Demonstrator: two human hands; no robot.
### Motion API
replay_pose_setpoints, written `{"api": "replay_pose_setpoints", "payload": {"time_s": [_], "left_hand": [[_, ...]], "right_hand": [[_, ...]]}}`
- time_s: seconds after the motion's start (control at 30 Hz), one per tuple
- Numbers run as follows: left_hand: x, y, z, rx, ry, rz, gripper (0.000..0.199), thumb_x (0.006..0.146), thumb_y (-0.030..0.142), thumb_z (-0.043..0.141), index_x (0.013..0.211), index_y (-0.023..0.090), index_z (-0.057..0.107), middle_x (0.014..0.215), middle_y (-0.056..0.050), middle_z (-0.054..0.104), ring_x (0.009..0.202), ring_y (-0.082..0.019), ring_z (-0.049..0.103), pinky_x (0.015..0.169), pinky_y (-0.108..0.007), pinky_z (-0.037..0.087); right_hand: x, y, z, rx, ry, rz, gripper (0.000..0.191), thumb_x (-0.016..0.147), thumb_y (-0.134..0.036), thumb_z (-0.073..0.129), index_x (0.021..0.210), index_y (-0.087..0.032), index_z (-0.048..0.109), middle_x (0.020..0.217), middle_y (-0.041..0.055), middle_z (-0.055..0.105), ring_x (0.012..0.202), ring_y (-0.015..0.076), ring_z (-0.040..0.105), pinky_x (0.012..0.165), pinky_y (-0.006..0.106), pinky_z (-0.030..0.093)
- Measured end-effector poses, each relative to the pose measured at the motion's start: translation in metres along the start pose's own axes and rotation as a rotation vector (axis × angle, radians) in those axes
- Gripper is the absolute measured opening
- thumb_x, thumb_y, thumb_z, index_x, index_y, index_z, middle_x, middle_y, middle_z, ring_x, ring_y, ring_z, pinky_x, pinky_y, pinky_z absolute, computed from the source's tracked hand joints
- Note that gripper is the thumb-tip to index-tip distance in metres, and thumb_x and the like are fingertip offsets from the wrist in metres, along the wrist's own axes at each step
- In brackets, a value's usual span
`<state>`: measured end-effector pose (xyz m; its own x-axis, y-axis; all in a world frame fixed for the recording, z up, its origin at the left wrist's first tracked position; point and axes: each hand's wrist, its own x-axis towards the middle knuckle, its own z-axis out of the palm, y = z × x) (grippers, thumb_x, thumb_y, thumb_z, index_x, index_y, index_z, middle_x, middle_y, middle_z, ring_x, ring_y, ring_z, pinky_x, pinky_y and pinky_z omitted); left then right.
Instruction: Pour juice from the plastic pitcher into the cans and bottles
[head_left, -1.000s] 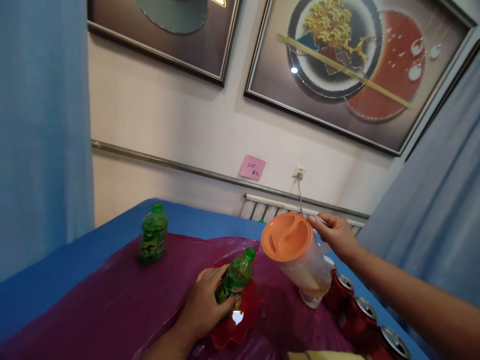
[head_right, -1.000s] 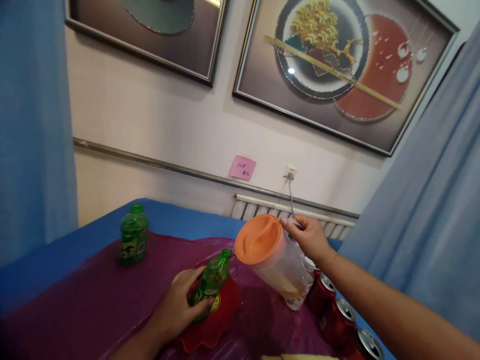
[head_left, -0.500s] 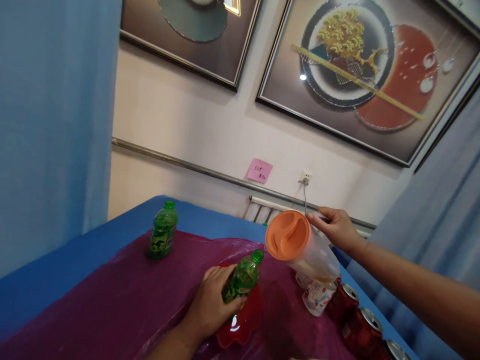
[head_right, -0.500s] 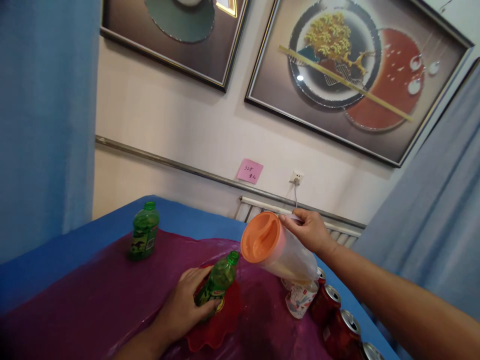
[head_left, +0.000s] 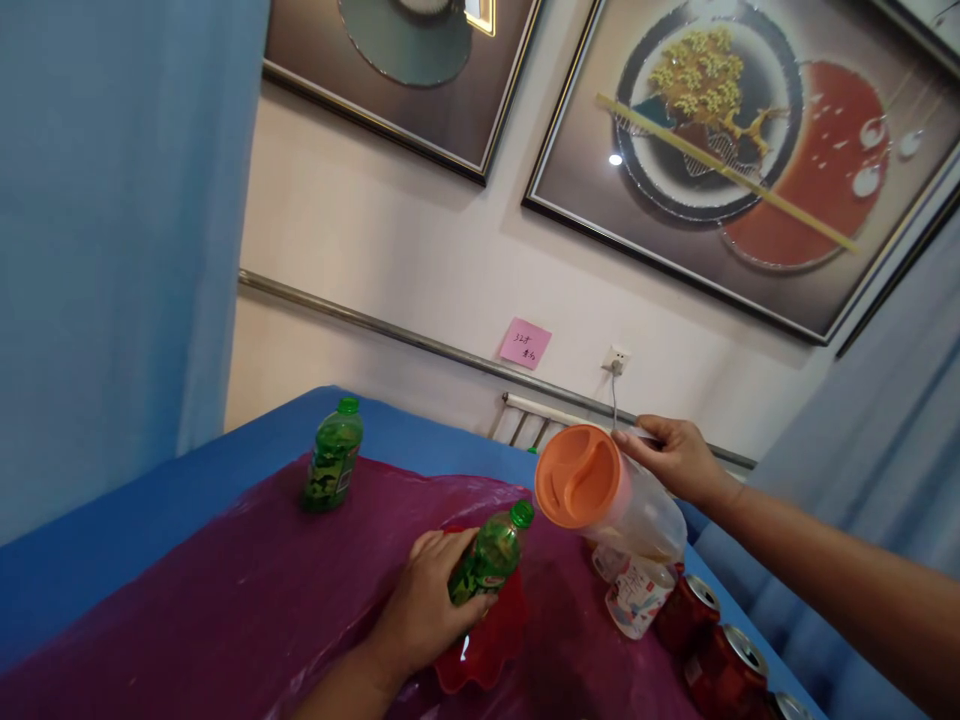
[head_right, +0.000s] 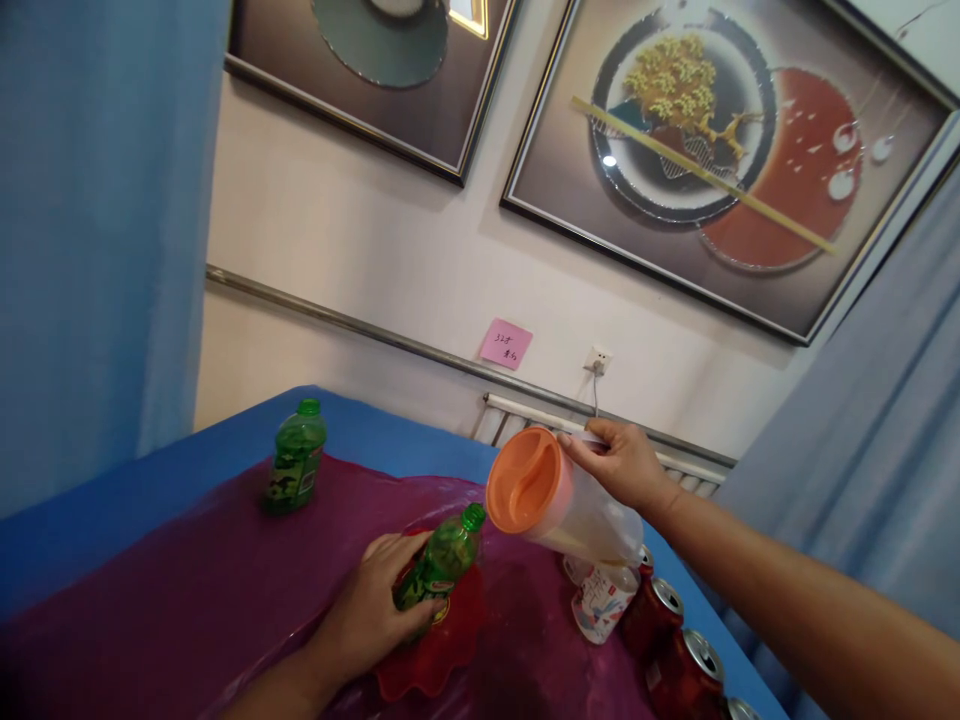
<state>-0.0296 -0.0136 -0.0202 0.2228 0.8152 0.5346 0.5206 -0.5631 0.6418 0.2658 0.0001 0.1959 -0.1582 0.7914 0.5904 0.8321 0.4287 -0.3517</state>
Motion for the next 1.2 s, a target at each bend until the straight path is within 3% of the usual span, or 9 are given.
{"api": "replay_pose_setpoints", "payload": {"time_s": [0.53,1.2], "left_hand": [[0.001,0.005,-0.002,-0.040,-0.053,-0.007,0.065,0.067,0.025,0.083,0.127,0.023,0.060,0.119,-0.006,0.071,0.112,-0.029,0.062,0.107,-0.050,0.038],[-0.002,0.000,0.002,-0.028,-0.023,-0.007,0.064,0.066,0.027,0.083,0.126,0.026,0.062,0.118,-0.006,0.072,0.112,-0.030,0.063,0.108,-0.049,0.039]], "right_hand": [[0.001,-0.009,-0.004,-0.093,-0.031,-0.059,0.055,0.084,-0.063,0.057,0.055,-0.023,0.034,0.055,-0.0058,0.025,0.051,0.0091,0.027,0.046,0.024,0.020],[0.002,-0.015,-0.006,-0.104,-0.026,-0.134,0.054,0.085,-0.060,0.058,0.056,-0.024,0.031,0.055,-0.0065,0.024,0.051,0.0087,0.025,0.046,0.024,0.019]]}}
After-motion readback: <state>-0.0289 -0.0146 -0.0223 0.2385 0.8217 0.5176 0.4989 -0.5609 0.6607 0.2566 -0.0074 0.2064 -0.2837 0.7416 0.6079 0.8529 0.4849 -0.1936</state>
